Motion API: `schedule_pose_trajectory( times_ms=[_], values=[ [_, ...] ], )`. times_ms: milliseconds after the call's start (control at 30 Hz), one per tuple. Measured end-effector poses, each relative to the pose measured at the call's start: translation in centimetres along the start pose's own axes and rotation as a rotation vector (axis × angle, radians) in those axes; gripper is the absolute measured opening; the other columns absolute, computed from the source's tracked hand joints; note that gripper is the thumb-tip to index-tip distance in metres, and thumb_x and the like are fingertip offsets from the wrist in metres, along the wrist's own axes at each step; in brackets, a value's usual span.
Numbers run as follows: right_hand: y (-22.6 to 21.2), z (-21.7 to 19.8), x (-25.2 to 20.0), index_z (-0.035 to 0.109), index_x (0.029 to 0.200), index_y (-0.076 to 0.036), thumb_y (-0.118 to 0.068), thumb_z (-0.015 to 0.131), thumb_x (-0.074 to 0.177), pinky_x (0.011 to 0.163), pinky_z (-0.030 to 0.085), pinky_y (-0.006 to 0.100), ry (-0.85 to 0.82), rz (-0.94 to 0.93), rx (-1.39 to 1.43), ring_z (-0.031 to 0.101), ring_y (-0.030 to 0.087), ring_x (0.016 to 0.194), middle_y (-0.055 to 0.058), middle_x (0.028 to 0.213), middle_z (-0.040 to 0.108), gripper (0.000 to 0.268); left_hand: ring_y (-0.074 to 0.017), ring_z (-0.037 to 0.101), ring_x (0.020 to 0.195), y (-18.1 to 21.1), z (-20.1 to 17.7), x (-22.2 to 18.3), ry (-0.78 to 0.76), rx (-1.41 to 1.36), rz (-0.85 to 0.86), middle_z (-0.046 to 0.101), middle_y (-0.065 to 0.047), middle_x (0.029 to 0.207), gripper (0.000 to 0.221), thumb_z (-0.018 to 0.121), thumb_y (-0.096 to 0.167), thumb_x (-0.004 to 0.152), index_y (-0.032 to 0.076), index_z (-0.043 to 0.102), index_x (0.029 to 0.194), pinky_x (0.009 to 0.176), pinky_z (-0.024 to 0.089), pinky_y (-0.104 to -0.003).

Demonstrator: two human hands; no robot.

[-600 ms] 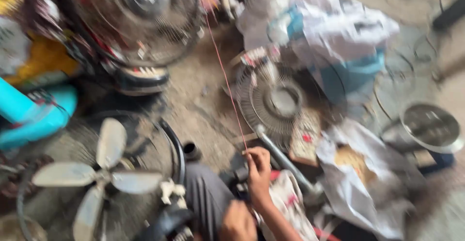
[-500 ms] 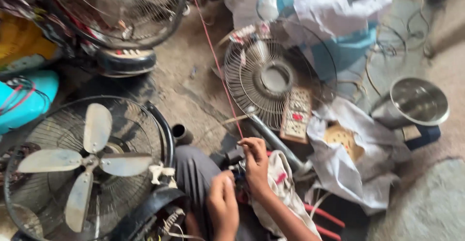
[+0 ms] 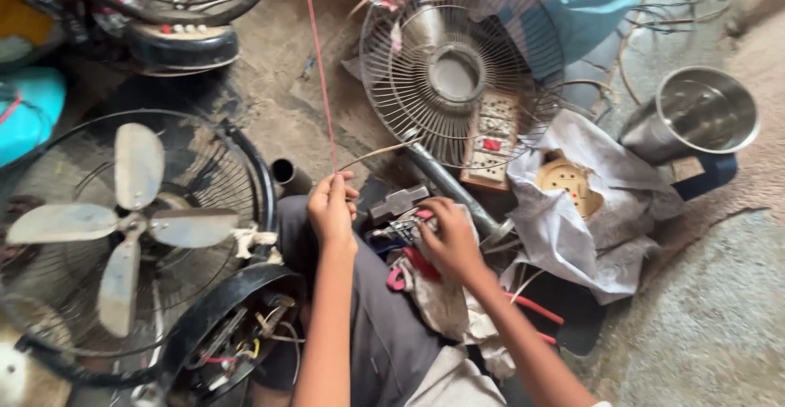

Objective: The person sits on the floor and repairs a table fan by stripping wires with pliers and connecting them to the fan's internal components. They repeatedly adjust and test the wiring connections.

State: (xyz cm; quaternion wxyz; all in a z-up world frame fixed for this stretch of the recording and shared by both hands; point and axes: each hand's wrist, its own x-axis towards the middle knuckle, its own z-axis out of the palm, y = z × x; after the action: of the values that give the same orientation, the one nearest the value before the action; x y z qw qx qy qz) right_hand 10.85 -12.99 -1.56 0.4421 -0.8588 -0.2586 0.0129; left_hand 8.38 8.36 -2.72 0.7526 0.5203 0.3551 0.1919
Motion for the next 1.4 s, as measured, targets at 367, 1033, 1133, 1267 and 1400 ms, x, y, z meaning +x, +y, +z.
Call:
schedule_pose_trajectory(
  times_ms=[367, 1033, 1133, 1267, 1400],
  values=[
    [0.4, -0.8, 3.4, 0.045, 0.143, -0.006, -0.083, 0.064, 0.077, 0.104, 0.046, 0.051, -0.872, 0.266, -0.476, 0.055, 0.044, 0.126, 0.025, 0.134, 0.054, 0.104, -0.0048, 0.072, 0.084, 0.5, -1.2, -3.0, -0.204, -0.213, -0.243, 0.079, 0.003, 0.095, 0.021, 0.057, 0.024, 0.098, 0.011, 0.071, 0.108, 0.073, 0.050, -0.019],
    [9.0, 1.8, 1.2, 0.058, 0.127, 0.001, -0.031, 0.049, 0.105, 0.076, 0.049, 0.031, -0.084, 0.217, 0.744, 0.065, 0.020, 0.095, 0.016, 0.110, 0.067, 0.039, -0.0008, 0.057, 0.065, -1.4, -1.3, -2.4, -0.307, -0.258, -0.156, 0.068, 0.006, 0.079, 0.019, 0.081, 0.021, 0.087, 0.005, 0.075, 0.097, 0.061, 0.045, -0.016],
    [6.2, -1.1, 4.0, 0.059, 0.116, -0.001, -0.041, 0.046, 0.111, 0.049, 0.049, 0.030, 0.017, 0.210, 0.799, 0.070, 0.022, 0.077, 0.015, 0.098, 0.072, 0.042, -0.0015, 0.056, 0.064, -2.0, -1.0, -2.0, -0.312, -0.266, -0.119, 0.067, 0.006, 0.079, 0.019, 0.082, 0.021, 0.087, 0.005, 0.074, 0.095, 0.061, 0.044, -0.017],
    [2.3, -5.6, 11.4, 0.058, 0.118, -0.005, -0.037, 0.054, 0.111, 0.068, 0.059, 0.033, -0.003, 0.172, 0.892, 0.072, 0.019, 0.088, 0.012, 0.102, 0.070, 0.033, -0.0020, 0.055, 0.066, -2.7, -1.0, -1.8, -0.354, -0.291, -0.089, 0.069, 0.004, 0.082, 0.018, 0.082, 0.020, 0.089, 0.004, 0.075, 0.096, 0.062, 0.043, -0.017],
    [-1.4, -7.4, 16.9, 0.067, 0.115, -0.005, -0.027, 0.062, 0.101, 0.073, 0.058, 0.032, -0.313, 0.220, 0.590, 0.069, 0.017, 0.083, 0.008, 0.097, 0.071, 0.027, -0.0038, 0.060, 0.069, -2.5, -1.5, -2.0, -0.362, -0.254, -0.114, 0.072, 0.002, 0.083, 0.019, 0.078, 0.020, 0.090, 0.004, 0.078, 0.100, 0.064, 0.045, -0.018]
  ],
)
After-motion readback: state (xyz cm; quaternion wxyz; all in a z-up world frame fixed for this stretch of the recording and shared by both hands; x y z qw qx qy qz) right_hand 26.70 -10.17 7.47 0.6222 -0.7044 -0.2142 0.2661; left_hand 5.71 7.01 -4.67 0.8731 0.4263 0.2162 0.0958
